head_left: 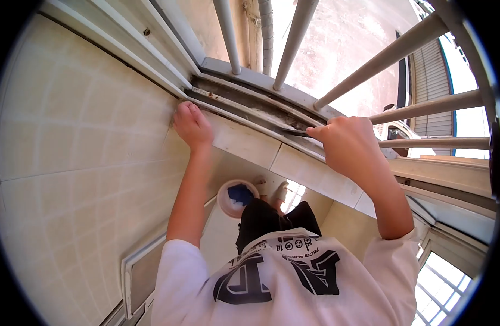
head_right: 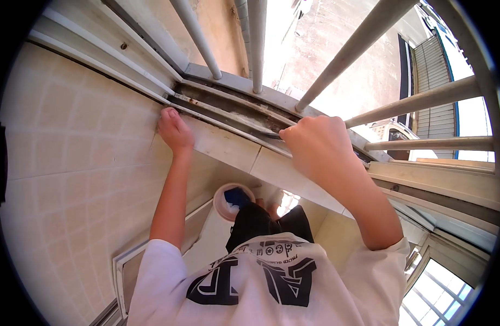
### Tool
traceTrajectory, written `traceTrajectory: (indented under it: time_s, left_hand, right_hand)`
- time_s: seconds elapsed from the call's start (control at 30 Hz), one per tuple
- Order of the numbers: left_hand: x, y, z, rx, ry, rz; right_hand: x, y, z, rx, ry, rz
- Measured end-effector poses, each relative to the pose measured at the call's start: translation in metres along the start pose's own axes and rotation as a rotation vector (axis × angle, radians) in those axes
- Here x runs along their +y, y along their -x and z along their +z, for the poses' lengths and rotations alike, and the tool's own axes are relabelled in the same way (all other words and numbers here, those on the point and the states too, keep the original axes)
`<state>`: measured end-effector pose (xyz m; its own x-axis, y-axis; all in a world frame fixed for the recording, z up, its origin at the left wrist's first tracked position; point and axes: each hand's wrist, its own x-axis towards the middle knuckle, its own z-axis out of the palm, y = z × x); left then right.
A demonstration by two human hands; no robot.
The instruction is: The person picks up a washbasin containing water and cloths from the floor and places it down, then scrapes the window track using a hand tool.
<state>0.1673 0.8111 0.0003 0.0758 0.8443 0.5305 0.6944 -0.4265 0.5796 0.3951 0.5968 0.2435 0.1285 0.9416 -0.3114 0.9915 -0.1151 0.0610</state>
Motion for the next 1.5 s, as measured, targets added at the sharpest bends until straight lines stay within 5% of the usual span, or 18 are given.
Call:
traceTrajectory:
  time_s: [0.33,0.47,0.6,0.9,1.0,1.07,1.17,1.5]
  left_hand:
    - [0.021,0.022,-0.035,-0.093,0.347,-0.04]
    - [0.134,0.076,-0.104,-0.992,0.835,-0.404]
    - [0.212,0.139,-0.119,-1.499,1.041,-0.544]
    - [0.248,0.161,-0.102,-1.315,0.983,-0.896]
    - [0.215,0.145,-0.089,-1.294,0.882,-0.543]
    - [0.2,0.12,-0.092,-1.13,0.474,-0.079]
    - [0.214,0.084,-0.115,-1.12,0.139,0.24]
    - [0.279,0.076,-0.076,-1.013,-0.032,0.902]
  right_hand:
    - [0.017,0.125,0.073,0.581,-0.58,0.351]
    - [-0.016,0.139,0.12,0.68,-0.722,0.477]
    - [-0.058,0.134,0.156,0.674,-0.652,0.545]
    - [-0.059,0.161,0.17,0.632,-0.836,0.264]
    - [-0.034,0.195,0.177,0.63,-0.803,0.388]
    - [-0.009,0.217,0.202,0.78,-0.676,0.55]
    - [0.02,0.249,0.217,0.899,-0.564,0.776]
    - [0.041,0.255,0.198,1.104,-0.506,0.786]
